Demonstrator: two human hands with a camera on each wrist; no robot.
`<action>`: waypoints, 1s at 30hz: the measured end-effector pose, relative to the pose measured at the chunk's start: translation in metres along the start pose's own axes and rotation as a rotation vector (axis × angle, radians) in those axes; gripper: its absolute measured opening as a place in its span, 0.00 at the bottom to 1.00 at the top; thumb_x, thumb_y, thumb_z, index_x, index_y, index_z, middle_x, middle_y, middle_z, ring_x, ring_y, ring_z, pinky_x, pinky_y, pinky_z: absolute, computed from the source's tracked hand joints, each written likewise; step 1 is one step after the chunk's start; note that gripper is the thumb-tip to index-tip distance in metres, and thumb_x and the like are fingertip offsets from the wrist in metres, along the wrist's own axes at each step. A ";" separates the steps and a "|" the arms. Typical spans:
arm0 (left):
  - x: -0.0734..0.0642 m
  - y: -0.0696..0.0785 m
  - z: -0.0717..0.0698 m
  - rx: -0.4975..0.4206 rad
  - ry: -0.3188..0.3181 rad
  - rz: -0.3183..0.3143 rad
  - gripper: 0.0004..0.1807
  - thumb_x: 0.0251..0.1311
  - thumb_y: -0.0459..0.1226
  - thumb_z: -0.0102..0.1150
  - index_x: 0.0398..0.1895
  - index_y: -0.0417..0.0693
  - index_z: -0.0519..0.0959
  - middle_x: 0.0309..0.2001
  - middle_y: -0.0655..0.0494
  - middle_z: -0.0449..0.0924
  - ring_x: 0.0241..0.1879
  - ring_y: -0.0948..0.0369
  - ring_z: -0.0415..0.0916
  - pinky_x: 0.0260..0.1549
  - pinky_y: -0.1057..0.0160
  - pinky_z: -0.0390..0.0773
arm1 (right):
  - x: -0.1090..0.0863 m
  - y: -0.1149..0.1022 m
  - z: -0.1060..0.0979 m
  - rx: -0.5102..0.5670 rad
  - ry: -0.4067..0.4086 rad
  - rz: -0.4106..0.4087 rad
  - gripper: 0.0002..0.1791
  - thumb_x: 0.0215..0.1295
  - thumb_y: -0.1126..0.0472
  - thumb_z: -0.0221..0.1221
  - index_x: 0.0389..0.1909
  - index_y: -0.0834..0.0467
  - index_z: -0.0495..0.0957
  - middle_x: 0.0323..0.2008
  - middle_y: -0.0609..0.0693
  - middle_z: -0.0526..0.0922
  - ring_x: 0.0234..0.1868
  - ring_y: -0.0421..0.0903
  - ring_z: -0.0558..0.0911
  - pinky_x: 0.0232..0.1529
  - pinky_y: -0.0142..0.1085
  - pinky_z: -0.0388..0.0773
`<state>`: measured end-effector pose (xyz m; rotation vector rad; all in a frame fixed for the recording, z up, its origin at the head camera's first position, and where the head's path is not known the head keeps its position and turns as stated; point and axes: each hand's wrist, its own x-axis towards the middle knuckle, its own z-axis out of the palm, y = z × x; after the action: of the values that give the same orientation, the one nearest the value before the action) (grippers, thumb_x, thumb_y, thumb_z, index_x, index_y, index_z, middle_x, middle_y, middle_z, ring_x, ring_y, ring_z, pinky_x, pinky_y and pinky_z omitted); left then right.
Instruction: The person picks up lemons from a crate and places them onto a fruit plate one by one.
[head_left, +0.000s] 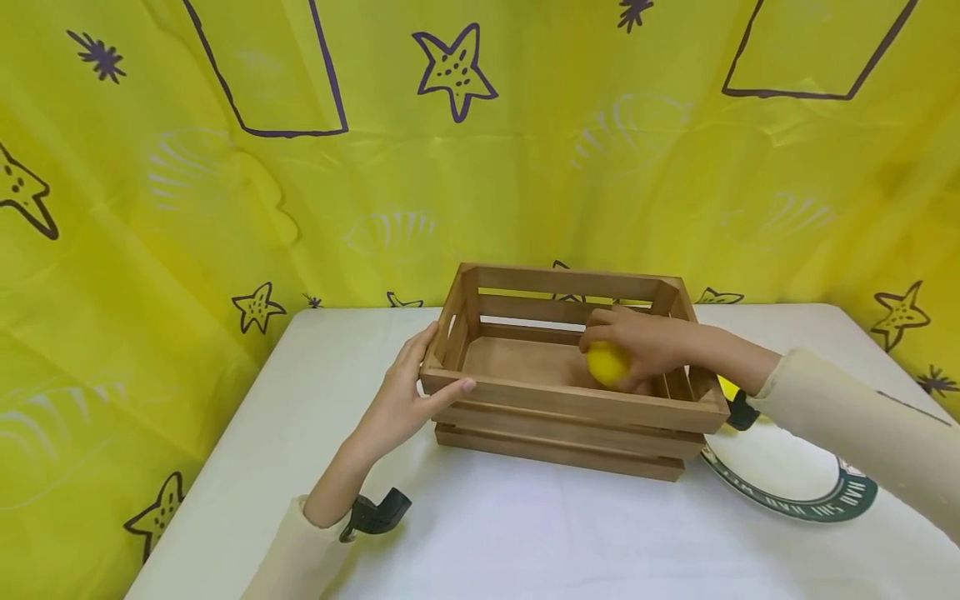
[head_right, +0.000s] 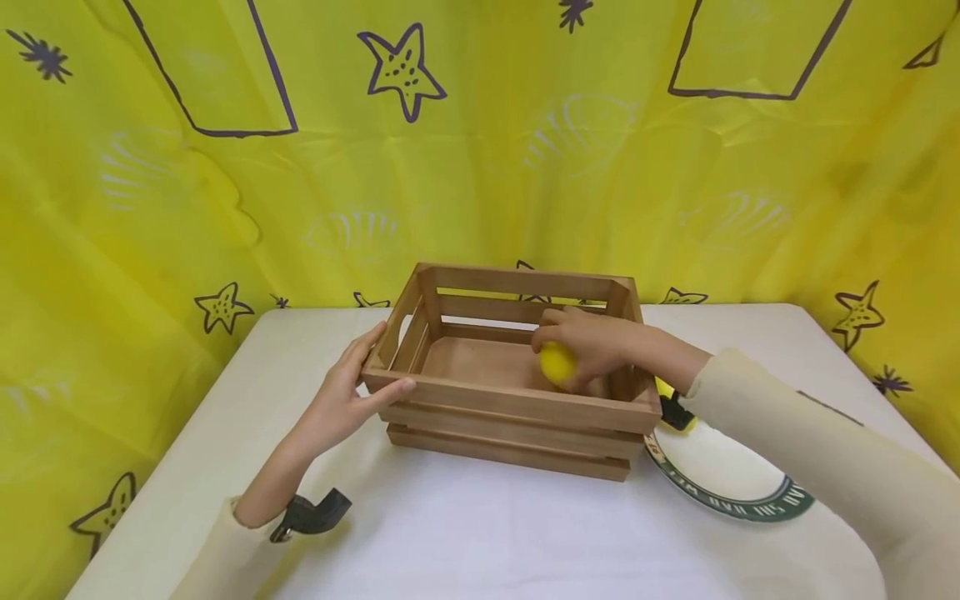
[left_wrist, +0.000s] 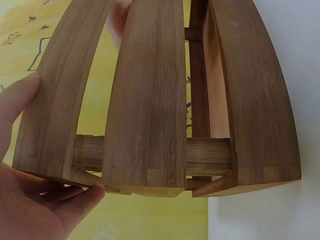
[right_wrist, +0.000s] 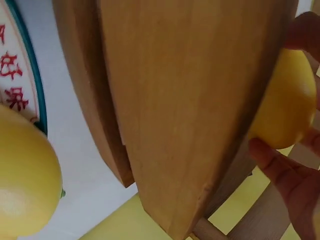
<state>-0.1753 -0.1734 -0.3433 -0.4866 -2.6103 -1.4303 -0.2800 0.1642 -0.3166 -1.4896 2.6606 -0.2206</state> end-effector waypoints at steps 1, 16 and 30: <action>0.000 0.000 0.000 0.000 0.000 -0.001 0.51 0.58 0.46 0.69 0.77 0.42 0.48 0.74 0.46 0.52 0.71 0.47 0.56 0.65 0.40 0.61 | -0.001 0.000 0.000 0.006 0.031 -0.011 0.26 0.41 0.60 0.74 0.46 0.53 0.78 0.46 0.50 0.73 0.45 0.50 0.72 0.45 0.44 0.71; 0.000 0.001 0.001 0.004 0.001 -0.003 0.51 0.58 0.46 0.69 0.77 0.43 0.48 0.74 0.47 0.53 0.69 0.46 0.59 0.64 0.40 0.63 | -0.010 -0.020 -0.004 0.214 0.292 0.105 0.31 0.45 0.62 0.71 0.53 0.61 0.74 0.48 0.55 0.74 0.44 0.48 0.73 0.41 0.41 0.78; 0.000 0.001 0.001 0.000 0.006 0.007 0.50 0.58 0.44 0.69 0.77 0.42 0.49 0.74 0.46 0.54 0.68 0.46 0.60 0.64 0.41 0.64 | -0.025 -0.029 -0.003 0.279 0.567 0.107 0.32 0.43 0.66 0.75 0.52 0.62 0.75 0.49 0.55 0.77 0.43 0.44 0.73 0.33 0.29 0.78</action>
<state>-0.1753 -0.1724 -0.3430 -0.4906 -2.6009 -1.4276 -0.2433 0.1708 -0.3087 -1.3409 2.9300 -1.1034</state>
